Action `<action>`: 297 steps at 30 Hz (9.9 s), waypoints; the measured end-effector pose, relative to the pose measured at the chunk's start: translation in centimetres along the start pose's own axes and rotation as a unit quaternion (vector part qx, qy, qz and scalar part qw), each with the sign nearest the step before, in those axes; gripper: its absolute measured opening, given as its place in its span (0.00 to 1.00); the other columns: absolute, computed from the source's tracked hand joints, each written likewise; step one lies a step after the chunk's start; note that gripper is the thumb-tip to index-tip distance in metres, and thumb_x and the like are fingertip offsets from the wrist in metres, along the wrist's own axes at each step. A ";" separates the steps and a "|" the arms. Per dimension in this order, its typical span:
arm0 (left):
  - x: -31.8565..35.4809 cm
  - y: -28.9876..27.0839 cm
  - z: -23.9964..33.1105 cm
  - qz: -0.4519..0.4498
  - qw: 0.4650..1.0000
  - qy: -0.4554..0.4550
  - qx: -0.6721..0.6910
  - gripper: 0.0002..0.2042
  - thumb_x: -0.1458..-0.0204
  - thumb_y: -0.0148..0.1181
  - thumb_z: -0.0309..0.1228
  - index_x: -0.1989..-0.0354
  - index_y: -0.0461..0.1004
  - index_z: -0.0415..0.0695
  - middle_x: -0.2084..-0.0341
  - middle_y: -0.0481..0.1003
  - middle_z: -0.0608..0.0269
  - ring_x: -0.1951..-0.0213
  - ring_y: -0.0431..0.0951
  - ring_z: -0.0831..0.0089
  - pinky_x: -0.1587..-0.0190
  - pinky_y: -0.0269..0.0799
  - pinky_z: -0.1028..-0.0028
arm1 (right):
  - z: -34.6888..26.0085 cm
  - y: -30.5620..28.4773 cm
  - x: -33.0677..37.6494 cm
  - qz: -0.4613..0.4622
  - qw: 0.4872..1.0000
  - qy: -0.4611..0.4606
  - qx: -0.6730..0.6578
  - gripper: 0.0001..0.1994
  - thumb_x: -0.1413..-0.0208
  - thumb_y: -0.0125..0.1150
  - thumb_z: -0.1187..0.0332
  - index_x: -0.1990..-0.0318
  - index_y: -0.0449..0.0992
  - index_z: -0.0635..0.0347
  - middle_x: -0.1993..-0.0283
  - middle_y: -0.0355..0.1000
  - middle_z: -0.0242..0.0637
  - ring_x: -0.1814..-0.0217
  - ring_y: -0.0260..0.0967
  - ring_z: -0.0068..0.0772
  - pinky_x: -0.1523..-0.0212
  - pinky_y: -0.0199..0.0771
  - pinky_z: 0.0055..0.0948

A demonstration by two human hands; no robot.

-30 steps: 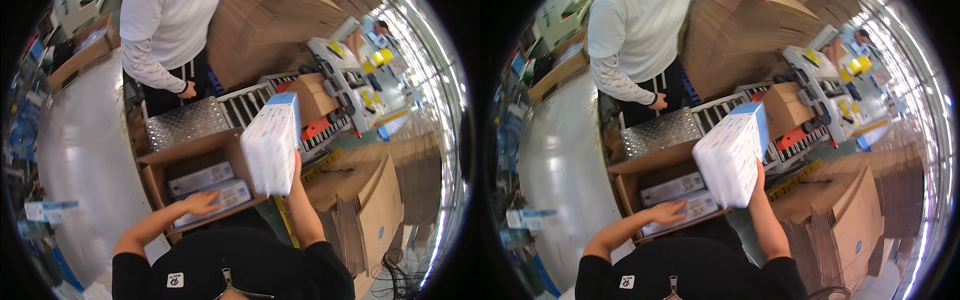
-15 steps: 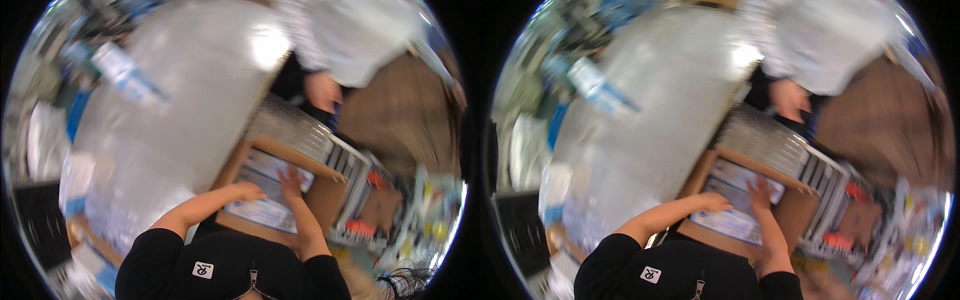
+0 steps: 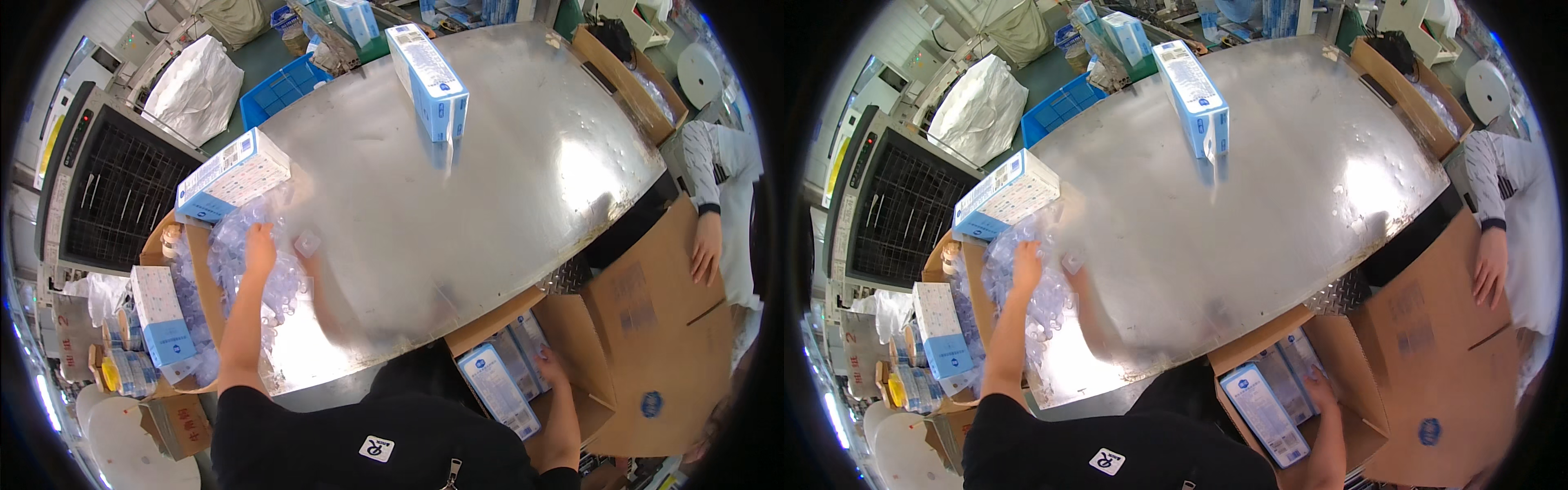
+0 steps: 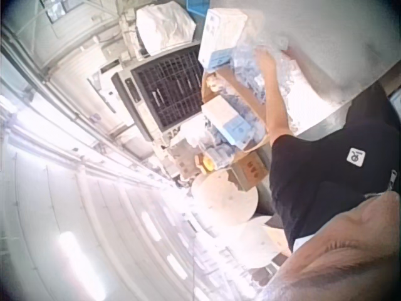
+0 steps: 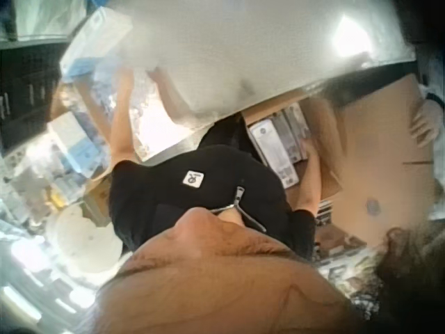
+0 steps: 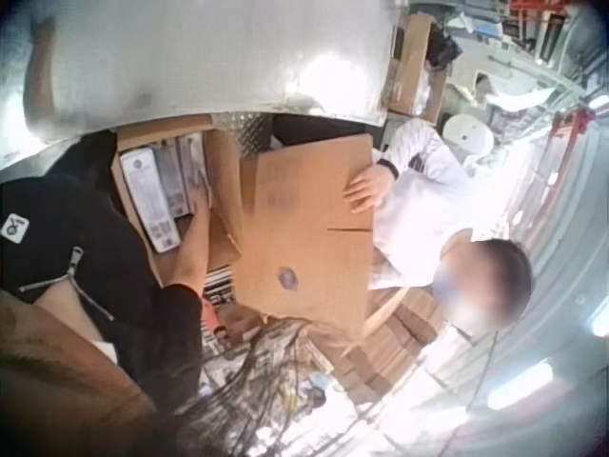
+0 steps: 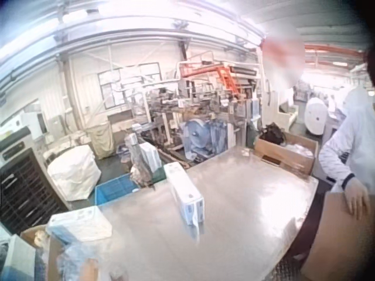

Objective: The person packs product boxes into larger cardboard shipping containers by hand, placing small packets and blue-and-white boxes inside before closing the flaps and placing the containers on a conveyor belt.

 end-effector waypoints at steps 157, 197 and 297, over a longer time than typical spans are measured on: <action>25.1 21.1 50.9 -0.401 0.818 0.321 0.260 0.29 0.44 0.43 0.38 0.36 0.46 0.41 0.37 0.47 0.43 0.35 0.48 0.56 0.37 0.45 0.60 | 7.5 0.2 22.3 0.092 0.988 0.002 -0.127 0.51 0.50 0.54 0.42 0.35 0.32 0.70 0.37 0.50 0.60 0.34 0.50 0.48 0.38 0.53 0.33; 59.5 19.6 84.6 -0.552 0.574 0.239 0.556 0.28 0.39 0.40 0.31 0.35 0.37 0.38 0.37 0.48 0.49 0.39 0.54 0.62 0.39 0.50 0.67 | 42.3 -22.1 32.0 0.594 0.786 0.141 0.092 0.27 0.44 0.47 0.62 0.38 0.54 0.62 0.32 0.46 0.47 0.29 0.40 0.42 0.31 0.38 0.38; 17.9 8.2 48.8 -0.581 0.568 0.167 0.559 0.48 0.58 0.55 0.61 0.33 0.41 0.47 0.34 0.39 0.48 0.34 0.42 0.50 0.35 0.40 0.58 | -7.7 -3.5 30.4 0.419 0.859 -0.145 0.256 0.40 0.51 0.53 0.44 0.40 0.54 0.68 0.36 0.51 0.52 0.32 0.46 0.45 0.39 0.47 0.56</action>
Point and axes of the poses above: each hand's wrist, its own x-axis away from the middle knuckle, its own y-axis out of the palm, z = x × y, the point moved 9 cm from there along -x, towards the middle knuckle
